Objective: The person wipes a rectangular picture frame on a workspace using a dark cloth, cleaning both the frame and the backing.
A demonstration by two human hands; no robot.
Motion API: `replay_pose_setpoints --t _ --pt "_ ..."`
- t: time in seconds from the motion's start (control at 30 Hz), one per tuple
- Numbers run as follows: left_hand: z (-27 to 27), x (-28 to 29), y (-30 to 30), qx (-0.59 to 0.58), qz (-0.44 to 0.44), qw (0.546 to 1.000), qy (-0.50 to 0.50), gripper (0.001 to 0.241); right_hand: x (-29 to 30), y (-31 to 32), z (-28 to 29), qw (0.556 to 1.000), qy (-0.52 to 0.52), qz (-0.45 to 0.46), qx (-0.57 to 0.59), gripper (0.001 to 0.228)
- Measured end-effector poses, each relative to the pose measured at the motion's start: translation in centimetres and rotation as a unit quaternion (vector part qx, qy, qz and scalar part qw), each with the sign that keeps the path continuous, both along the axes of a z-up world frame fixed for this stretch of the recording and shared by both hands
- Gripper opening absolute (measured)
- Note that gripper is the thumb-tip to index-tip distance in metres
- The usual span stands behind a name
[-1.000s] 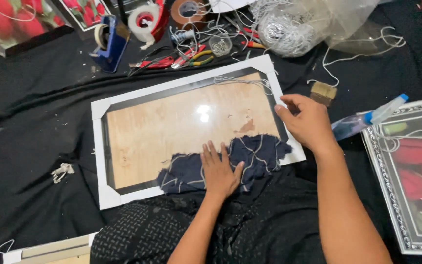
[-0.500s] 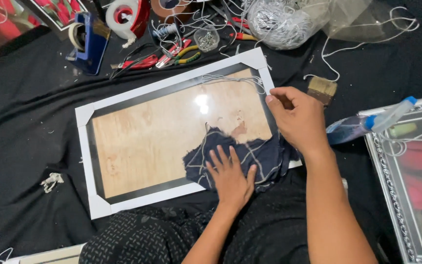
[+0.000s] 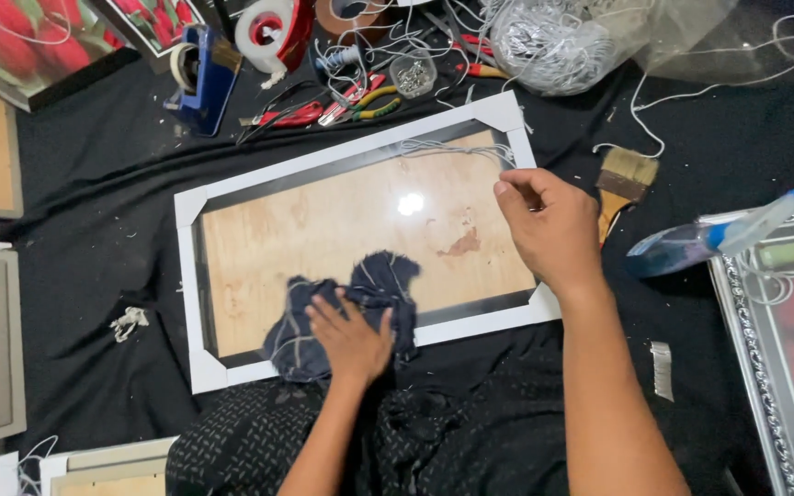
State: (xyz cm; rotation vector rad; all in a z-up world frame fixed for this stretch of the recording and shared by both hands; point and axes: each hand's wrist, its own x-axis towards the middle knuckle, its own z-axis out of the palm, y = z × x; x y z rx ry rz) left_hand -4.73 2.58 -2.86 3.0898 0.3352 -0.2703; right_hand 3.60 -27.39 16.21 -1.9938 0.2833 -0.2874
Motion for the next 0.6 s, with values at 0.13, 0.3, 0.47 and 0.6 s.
replay_pose_setpoints --t 0.13,0.3,0.47,0.6 --pt "2.1 0.9 -8.1 -0.101 -0.253 0.962 0.013 0.081 -0.2 -0.2 -0.3 0.999 -0.025 -0.024 0.004 0.019" --pt "1.3 5.6 -12.7 -0.169 -0.459 0.871 -0.039 0.068 0.2 -1.8 1.8 0.952 -0.119 -0.199 0.199 0.019" --pt "0.9 11.4 -16.8 -0.159 -0.509 0.842 -0.083 0.071 0.4 -5.6 2.6 0.822 -0.085 -0.366 0.428 0.016" --pt "0.3 16.0 -20.5 -0.116 -0.506 0.848 -0.104 0.078 0.8 -7.2 0.7 0.757 -0.054 -0.374 0.532 0.017"
